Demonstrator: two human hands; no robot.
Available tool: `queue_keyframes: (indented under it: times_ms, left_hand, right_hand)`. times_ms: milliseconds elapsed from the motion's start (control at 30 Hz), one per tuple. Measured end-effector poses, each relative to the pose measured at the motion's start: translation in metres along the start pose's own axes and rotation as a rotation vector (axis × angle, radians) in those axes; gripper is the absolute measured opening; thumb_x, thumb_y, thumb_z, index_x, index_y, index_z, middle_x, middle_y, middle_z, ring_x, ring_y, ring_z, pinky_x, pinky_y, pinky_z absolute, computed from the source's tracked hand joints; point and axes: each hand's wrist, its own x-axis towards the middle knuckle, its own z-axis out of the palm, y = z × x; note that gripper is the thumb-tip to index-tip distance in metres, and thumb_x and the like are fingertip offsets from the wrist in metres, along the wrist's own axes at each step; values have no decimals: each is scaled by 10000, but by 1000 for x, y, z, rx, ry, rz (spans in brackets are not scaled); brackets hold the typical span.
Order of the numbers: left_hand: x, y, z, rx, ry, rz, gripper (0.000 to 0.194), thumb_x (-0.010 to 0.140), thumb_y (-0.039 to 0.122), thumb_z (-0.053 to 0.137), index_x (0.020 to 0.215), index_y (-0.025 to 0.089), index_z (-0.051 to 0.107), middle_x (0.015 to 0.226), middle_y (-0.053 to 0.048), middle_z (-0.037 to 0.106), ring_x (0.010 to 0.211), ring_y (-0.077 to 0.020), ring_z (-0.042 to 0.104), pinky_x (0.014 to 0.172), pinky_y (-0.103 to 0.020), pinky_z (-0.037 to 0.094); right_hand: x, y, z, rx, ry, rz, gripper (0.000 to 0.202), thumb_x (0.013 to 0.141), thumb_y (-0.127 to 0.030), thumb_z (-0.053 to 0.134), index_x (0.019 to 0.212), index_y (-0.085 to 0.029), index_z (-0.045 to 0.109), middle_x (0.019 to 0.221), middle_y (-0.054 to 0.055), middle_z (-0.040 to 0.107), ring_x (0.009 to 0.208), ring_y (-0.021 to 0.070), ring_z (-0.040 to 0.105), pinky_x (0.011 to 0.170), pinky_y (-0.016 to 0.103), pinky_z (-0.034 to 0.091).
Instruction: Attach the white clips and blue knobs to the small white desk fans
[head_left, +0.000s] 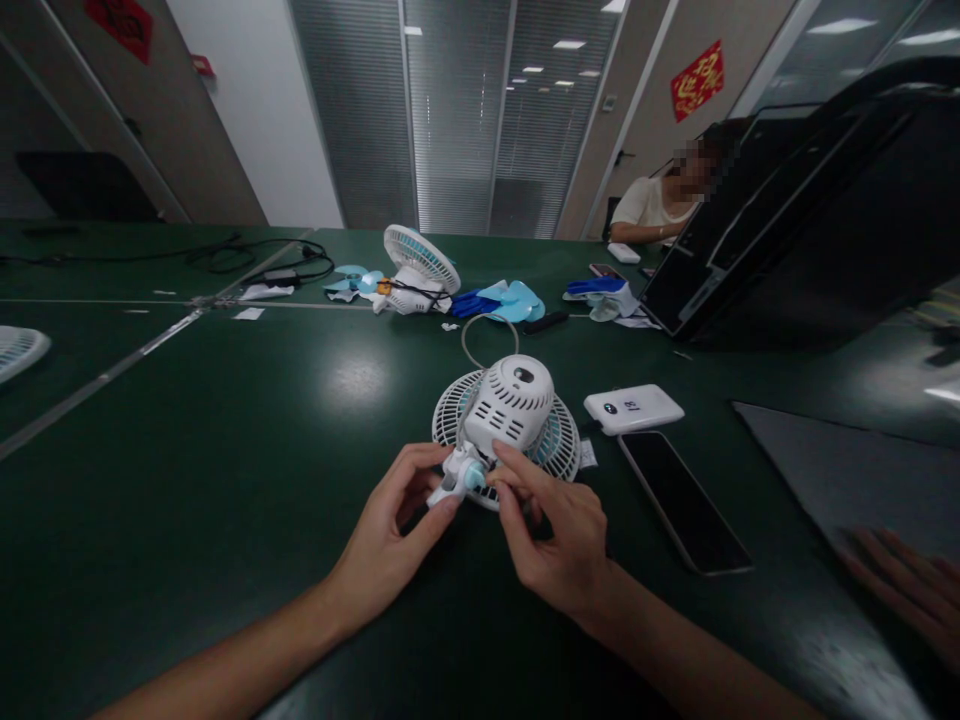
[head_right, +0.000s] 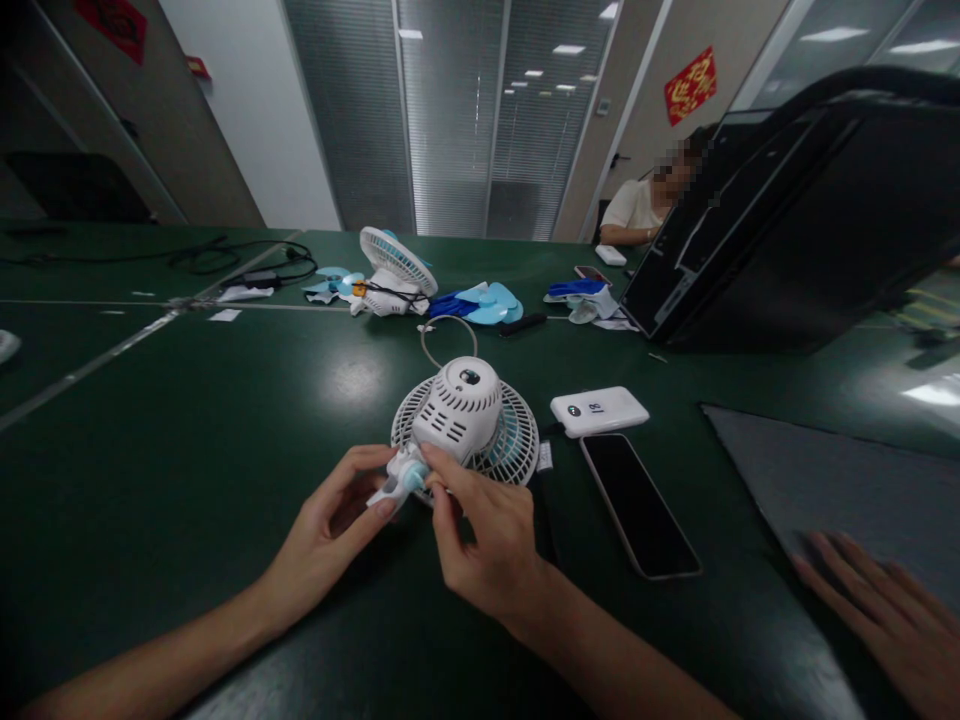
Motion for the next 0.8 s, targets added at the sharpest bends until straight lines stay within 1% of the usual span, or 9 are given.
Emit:
queue_keyframes:
  times_ms: [100,267,367,500,633,700,800]
  left_hand:
    - [0,-1,0,-1,9,20,304,968,277,615,1268,251,583,1238,-78,537,1032,-215,603,909,-349,542]
    - [1,-3,0,2,2,29,302,967,272,621,1265,259,572,1243,-67,535,1051,-209,600,942,-344,520]
    - [1,-3,0,-7,11,27,308,968,277,622,1271,280,563,1241,-56,530,1039,-203,601,934,-340,521]
    - [1,-3,1,-13,12,12,297,968,280,620,1259,286,562,1233,-54,530,1033,-206,604,923,-350,533]
    - [1,-1,1,7,10,17,300,961,280,622,1254,275,559,1227,-58,538,1041,-208,602,948,-362,529]
    - [1,-1,1,27,10,18,308,955,279,626,1255,269,555,1224,-62,542,1042,-210,602,958,-370,528]
    - [0,-2,1,56,13,7,312,954,280,623,1257,272,547,1206,-63,559,1020,-212,610,961,-390,534]
  right_hand:
    - [0,-2,1,12,-47,-25,541,888,-42,584,1404,-183,510,1013,12,758,632,97,675,723,225,618]
    - [3,-5,1,-5,28,-85,496,886,-29,603,1355,-179,549,1036,17,761,620,83,673,730,199,615]
    - [3,-4,1,-22,29,-76,500,888,-31,607,1360,-186,548,1067,24,758,632,87,685,745,205,621]
    - [3,-3,2,7,16,-85,546,890,-22,598,1399,-200,514,1069,25,759,699,104,714,746,220,629]
    - [5,-3,3,1,7,-103,580,897,-21,584,1435,-211,475,1086,24,755,818,119,735,745,225,629]
    - [7,-1,2,-16,17,-95,564,905,-32,580,1431,-210,479,1086,23,755,830,122,736,750,227,627]
    - [8,2,1,-40,17,-28,535,919,-61,576,1422,-218,488,1050,11,760,786,123,731,756,239,625]
